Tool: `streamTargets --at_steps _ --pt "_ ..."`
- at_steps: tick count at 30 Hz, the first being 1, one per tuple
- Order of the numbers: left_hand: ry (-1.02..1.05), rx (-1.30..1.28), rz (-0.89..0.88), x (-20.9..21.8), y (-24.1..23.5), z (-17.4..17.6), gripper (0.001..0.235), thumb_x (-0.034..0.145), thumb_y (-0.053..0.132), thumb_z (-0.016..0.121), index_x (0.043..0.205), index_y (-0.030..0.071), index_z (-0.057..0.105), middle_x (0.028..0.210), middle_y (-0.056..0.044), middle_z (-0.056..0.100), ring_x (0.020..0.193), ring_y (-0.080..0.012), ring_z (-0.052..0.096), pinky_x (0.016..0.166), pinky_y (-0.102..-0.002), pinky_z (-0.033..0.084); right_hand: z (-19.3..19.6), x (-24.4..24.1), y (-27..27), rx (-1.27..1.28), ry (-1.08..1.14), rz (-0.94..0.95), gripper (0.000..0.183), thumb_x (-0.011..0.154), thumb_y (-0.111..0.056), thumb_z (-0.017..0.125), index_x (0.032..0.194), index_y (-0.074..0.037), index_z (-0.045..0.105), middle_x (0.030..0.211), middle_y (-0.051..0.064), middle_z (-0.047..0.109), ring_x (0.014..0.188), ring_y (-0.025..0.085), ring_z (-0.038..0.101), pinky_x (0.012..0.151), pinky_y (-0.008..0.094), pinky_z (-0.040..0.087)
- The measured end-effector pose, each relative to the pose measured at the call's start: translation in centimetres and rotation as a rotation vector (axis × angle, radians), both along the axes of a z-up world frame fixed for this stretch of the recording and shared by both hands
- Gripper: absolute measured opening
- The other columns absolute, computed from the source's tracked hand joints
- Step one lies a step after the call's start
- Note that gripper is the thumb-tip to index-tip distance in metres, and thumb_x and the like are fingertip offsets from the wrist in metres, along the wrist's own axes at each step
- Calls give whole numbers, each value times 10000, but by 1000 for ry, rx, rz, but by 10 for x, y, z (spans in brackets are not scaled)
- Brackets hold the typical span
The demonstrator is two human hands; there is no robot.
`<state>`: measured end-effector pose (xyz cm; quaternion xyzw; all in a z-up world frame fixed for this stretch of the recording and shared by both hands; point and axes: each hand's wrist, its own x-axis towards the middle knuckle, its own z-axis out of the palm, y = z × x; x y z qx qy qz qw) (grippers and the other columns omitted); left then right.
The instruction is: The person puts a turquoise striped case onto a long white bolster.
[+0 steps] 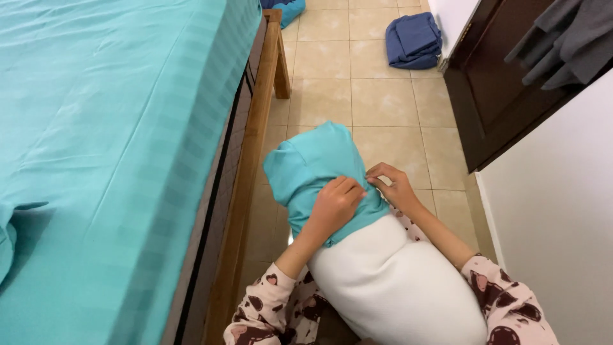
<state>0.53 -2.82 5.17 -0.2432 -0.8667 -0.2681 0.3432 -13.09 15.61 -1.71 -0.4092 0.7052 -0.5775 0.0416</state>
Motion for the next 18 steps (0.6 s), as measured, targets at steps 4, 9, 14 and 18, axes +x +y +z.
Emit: streamTargets --at_steps 4,9,14,18 --pt "88 211 117 20 -7 15 115 879 111 774 943 46 703 1006 -57 677 963 -262 672 1011 -441 485 -30 -11 -11 -10 -100 -122 78 985 -96 673 973 -20 660 1004 39 705 966 136 644 925 292 513" --pt "-33 390 566 37 -25 -25 180 861 113 779 1013 22 750 1037 -115 688 949 -336 628 873 -448 464 -54 -25 -12 3 -208 -180 106 1029 -129 634 1010 -25 638 952 38 672 910 117 605 888 285 507" --pt "-118 284 280 65 -4 -34 84 932 90 763 988 41 725 908 -72 647 869 -290 612 808 -414 478 -55 -32 -15 57 -161 -183 114 1015 -143 626 1016 -30 642 937 20 681 891 108 618 867 271 521" --pt "-144 248 251 78 18 7 378 804 207 833 1070 20 640 1023 -122 614 969 -333 568 885 -456 419 -62 -34 -12 69 -149 -198 124 1024 -147 608 1009 -27 634 906 11 660 852 100 582 814 260 497"
